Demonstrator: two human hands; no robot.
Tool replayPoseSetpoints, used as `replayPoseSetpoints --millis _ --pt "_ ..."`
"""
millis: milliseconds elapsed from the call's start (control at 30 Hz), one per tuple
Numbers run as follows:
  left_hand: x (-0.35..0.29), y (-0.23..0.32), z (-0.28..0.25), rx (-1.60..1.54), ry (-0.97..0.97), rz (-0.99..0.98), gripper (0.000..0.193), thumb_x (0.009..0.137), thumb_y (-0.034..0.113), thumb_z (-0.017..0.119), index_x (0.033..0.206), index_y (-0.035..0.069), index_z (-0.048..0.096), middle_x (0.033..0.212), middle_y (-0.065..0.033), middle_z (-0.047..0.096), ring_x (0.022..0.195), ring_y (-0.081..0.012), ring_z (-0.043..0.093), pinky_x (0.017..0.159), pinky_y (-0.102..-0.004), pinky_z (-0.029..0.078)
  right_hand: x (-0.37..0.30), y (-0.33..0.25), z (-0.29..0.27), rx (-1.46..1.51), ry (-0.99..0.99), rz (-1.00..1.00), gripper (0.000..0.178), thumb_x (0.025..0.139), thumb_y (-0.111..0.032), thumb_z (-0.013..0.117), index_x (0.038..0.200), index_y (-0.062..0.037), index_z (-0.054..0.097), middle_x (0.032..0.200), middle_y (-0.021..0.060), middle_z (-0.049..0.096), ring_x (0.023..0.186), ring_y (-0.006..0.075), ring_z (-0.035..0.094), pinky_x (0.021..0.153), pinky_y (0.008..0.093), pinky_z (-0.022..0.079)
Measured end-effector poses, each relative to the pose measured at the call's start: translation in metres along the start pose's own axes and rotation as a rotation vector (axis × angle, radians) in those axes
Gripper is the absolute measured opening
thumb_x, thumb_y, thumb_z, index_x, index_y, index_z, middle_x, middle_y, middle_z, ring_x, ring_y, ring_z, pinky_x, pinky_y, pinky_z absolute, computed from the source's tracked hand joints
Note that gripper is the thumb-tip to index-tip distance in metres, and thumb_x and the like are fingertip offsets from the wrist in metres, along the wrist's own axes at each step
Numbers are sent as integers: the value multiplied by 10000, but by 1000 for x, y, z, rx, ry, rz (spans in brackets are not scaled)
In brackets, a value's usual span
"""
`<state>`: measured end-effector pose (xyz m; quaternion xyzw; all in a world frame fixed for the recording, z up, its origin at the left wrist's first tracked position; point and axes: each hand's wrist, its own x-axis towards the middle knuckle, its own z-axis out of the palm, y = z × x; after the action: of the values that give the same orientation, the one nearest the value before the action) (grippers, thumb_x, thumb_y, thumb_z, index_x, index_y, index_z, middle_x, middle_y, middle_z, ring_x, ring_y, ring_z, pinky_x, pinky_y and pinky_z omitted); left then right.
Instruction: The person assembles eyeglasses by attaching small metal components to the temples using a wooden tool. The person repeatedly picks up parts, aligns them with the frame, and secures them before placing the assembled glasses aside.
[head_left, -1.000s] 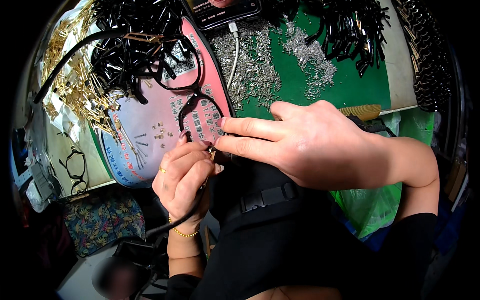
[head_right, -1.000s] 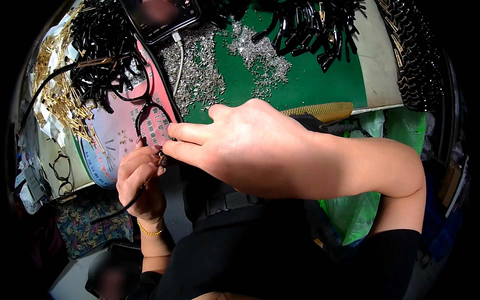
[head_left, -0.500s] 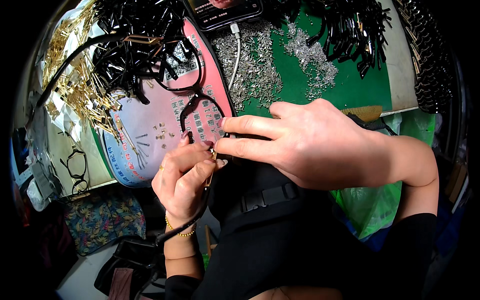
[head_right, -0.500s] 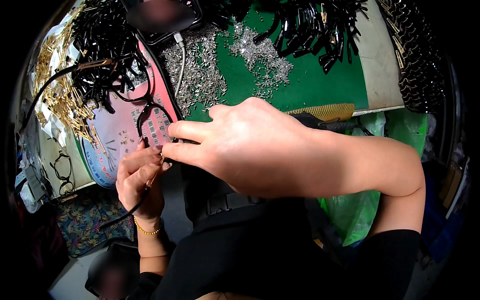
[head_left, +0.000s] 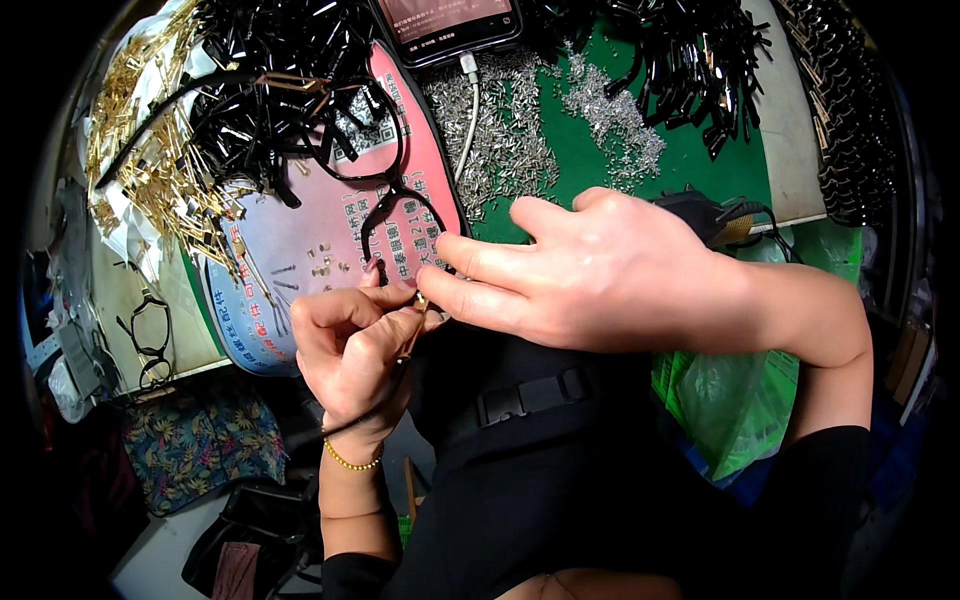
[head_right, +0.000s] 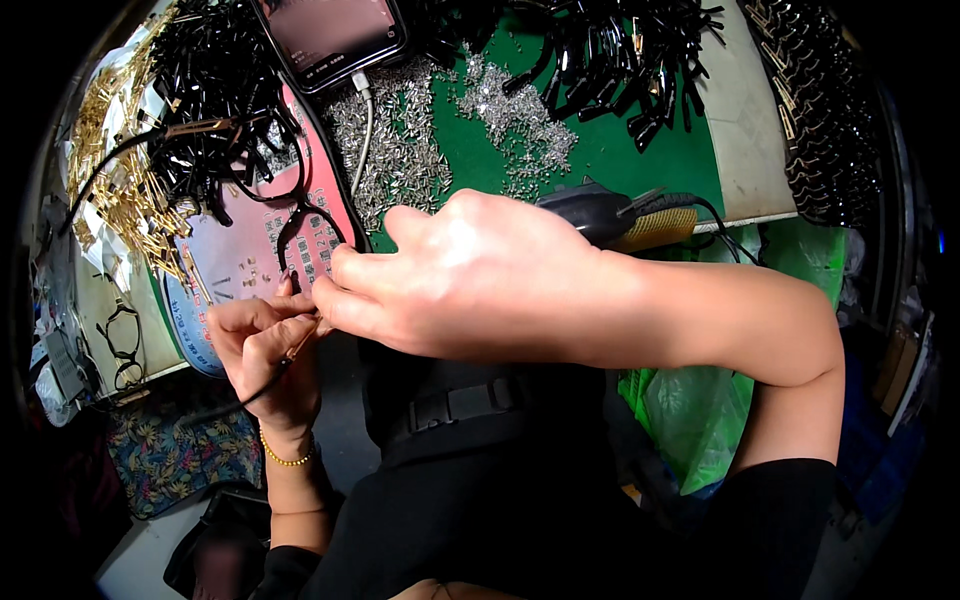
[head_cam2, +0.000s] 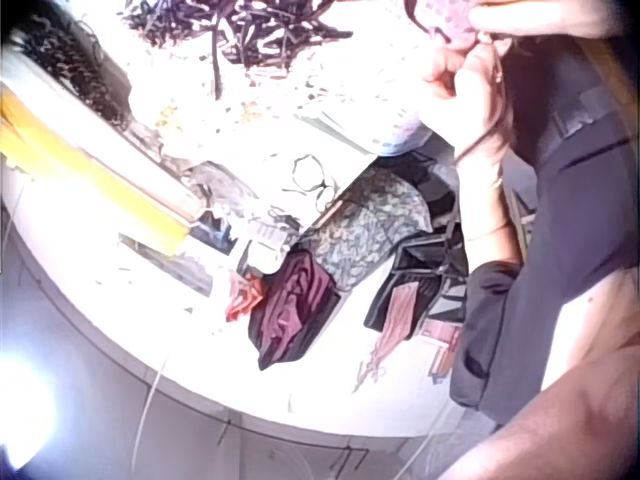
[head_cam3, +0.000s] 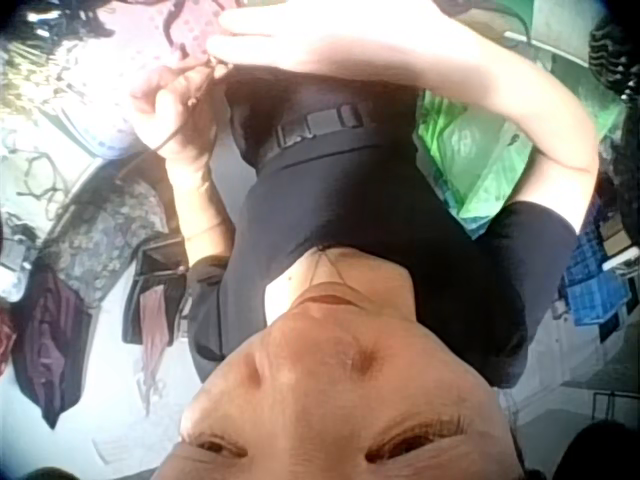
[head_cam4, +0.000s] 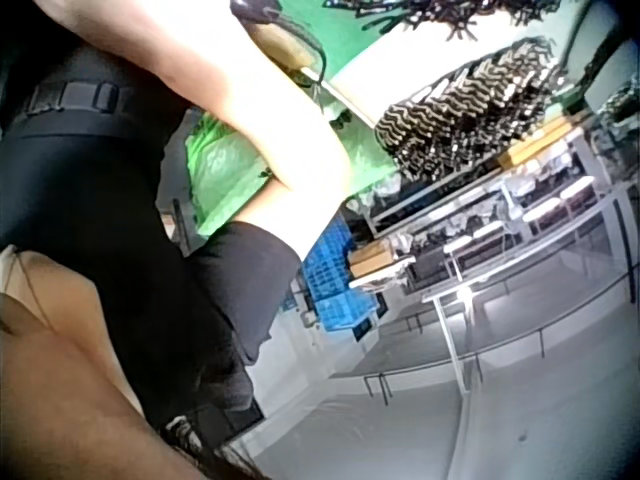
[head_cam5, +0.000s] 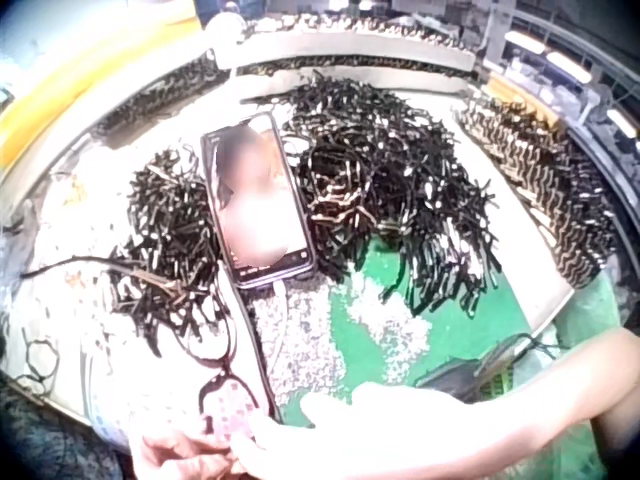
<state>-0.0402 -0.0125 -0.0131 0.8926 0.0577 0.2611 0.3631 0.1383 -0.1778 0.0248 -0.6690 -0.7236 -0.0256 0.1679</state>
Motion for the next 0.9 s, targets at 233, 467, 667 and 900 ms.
replayPoseSetpoints --millis 233,467,667,900 --pt "-1 3 2 98 22 0 285 710 -32 857 931 37 690 1024 -88 589 930 -210 655 824 -365 559 0 -4 -14 -88 -31 49 373 823 -218 672 1176 -100 652 1100 14 655 667 131 591 474 225 481" --pt "8 59 -78 -34 254 -84 172 816 72 762 964 68 675 961 -139 721 825 -314 735 803 -406 597 -1 -5 -25 895 -132 548 272 960 -94 626 1222 -25 603 1084 117 677 838 219 676 651 331 543" --pt "24 -37 -150 834 439 -684 316 936 380 674 1025 82 734 882 -116 708 747 -303 661 722 -382 521 -10 -7 -10 1296 -205 799 238 1034 -138 548 1202 26 589 939 83 722 531 48 524 485 209 421" --pt "-5 -152 -193 1143 453 -433 306 995 351 602 1181 126 693 1061 -102 649 1021 -308 593 947 -433 417 -19 -2 -8 1338 -187 745 231 1046 -159 511 1140 31 602 831 56 684 510 57 521 482 212 417"
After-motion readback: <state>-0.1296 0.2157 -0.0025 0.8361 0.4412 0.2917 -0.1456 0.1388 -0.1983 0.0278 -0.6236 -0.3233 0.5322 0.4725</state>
